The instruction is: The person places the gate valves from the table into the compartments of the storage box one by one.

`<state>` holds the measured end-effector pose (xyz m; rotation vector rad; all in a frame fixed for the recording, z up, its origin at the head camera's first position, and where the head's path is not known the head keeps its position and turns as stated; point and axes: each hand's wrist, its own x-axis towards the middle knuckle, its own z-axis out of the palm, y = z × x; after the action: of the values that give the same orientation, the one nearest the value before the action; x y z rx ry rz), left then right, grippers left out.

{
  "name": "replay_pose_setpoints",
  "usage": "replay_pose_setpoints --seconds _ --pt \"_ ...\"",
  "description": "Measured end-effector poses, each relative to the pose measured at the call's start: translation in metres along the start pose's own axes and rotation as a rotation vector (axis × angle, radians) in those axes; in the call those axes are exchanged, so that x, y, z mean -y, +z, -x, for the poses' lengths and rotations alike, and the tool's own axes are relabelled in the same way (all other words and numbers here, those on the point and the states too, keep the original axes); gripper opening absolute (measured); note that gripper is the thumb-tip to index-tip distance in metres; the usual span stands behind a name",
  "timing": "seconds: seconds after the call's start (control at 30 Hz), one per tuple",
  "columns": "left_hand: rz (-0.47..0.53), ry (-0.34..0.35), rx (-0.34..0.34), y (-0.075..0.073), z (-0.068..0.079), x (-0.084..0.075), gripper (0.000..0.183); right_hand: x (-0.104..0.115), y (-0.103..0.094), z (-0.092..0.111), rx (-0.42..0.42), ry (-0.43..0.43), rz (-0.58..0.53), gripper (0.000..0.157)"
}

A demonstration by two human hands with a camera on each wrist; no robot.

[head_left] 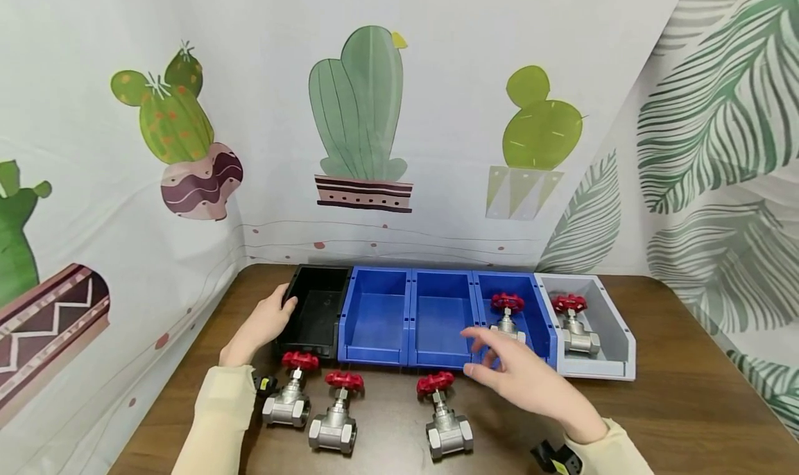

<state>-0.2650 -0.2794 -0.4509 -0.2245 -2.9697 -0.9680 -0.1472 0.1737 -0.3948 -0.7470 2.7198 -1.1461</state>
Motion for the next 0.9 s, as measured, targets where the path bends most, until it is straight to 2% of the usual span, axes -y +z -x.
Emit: replay_pose_setpoints --seconds 0.1,0.27,0.53,0.67,0.9 --pt "0.005 -0.003 0.002 0.000 0.000 -0.001 0.048 0.001 0.010 0.000 0.091 -0.004 -0.052 0.054" --pt "0.017 -0.007 0.006 -0.001 0.000 -0.003 0.048 -0.002 0.025 -0.002 0.209 -0.015 -0.071 0.062" --pt "0.011 -0.007 0.003 -0.001 0.003 -0.002 0.049 -0.009 0.039 -0.006 0.228 0.011 -0.129 0.063" --pt "0.009 -0.009 0.008 -0.002 0.003 -0.002 0.049 -0.013 0.045 -0.007 0.273 0.058 -0.264 0.063" --pt "0.004 -0.001 0.009 -0.002 0.001 -0.001 0.048 -0.022 0.059 -0.011 0.320 0.134 -0.597 0.061"
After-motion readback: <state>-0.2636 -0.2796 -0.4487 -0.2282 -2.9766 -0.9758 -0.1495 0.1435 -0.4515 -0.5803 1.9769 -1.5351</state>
